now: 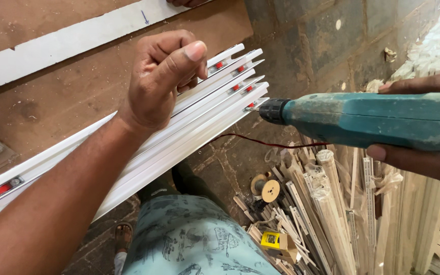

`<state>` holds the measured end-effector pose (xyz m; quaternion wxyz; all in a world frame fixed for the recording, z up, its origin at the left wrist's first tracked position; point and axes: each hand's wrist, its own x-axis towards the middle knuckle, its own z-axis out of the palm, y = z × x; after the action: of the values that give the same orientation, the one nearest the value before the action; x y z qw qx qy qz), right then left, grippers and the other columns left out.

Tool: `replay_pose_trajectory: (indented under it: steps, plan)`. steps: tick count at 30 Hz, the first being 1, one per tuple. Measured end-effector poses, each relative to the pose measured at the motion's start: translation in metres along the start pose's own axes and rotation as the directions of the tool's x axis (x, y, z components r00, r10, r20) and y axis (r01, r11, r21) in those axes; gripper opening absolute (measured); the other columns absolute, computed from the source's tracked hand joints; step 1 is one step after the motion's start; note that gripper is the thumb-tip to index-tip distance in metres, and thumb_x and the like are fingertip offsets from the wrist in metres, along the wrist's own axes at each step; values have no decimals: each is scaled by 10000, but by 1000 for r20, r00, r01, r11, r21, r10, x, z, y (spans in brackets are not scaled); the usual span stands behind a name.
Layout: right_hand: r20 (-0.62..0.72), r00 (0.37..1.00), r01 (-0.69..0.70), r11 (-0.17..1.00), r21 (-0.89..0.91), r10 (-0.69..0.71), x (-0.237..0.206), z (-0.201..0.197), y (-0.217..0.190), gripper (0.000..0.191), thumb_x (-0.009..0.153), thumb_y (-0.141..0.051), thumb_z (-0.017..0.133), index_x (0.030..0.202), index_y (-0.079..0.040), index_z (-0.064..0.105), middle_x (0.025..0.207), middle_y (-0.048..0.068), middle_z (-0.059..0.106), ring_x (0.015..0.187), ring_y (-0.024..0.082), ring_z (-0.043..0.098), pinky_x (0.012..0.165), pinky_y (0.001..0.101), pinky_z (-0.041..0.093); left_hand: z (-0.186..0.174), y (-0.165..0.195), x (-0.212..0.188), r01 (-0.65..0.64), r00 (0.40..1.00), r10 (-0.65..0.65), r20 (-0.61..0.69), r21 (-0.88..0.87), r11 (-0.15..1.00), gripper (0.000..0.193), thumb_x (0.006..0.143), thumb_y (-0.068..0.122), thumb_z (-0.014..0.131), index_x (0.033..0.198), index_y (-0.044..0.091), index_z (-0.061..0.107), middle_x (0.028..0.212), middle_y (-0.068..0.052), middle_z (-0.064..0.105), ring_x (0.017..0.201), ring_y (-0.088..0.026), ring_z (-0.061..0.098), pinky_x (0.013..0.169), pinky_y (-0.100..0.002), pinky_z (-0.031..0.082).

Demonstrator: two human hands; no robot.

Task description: The person uses a corded drill to drive screws into stacked white window frame profiles. They hold the profiles steady with one hand while operating the drill with the other, repeating the action across multiple profiles. The person occasionally repositions the stack and continues fastening.

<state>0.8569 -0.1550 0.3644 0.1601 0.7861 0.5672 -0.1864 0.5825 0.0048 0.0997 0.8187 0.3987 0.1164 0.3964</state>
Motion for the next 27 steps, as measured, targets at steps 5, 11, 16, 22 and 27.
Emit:
replay_pose_trajectory:
  steps: [5,11,16,22,27]
  plan:
    - [44,999,-24,999,44,22,4,-1,0,746,619,-218,906,1289,-34,636,1020,194,771,903,295,792,876,408,655,-1,-1,0,-8,1000,8,9,-8,1000,373,1080,363,639,856,65,641,674,11,552,557,-41,399,527,-232,332]
    - [2,988,153,983,104,-154,16,-5,-7,765,615,-226,888,1295,-6,614,1147,217,736,947,343,762,861,443,641,-1,-1,0,-26,999,26,21,-3,1000,388,1091,346,634,829,59,632,722,-4,604,577,-42,419,543,-228,352]
    - [110,990,-101,983,154,84,20,-15,-17,739,624,-182,893,1311,-70,647,1095,175,783,812,334,819,710,440,654,-1,-2,0,-28,999,28,17,15,999,391,1093,338,631,827,52,638,674,10,562,562,-37,410,538,-226,349]
    - [36,996,83,995,53,-85,23,-15,-28,752,579,-213,918,1259,-26,655,1124,202,749,966,335,764,872,445,643,-2,-2,-1,-18,1000,18,20,-21,1000,397,1099,321,641,822,36,642,677,10,553,567,-37,399,541,-228,332]
    - [36,998,52,998,40,-54,22,-14,-28,754,576,-224,925,1254,-26,663,1120,199,749,966,339,764,875,450,637,-2,-3,-1,-16,1000,16,19,-14,1000,399,1102,322,643,824,36,646,662,12,543,563,-38,395,543,-230,330]
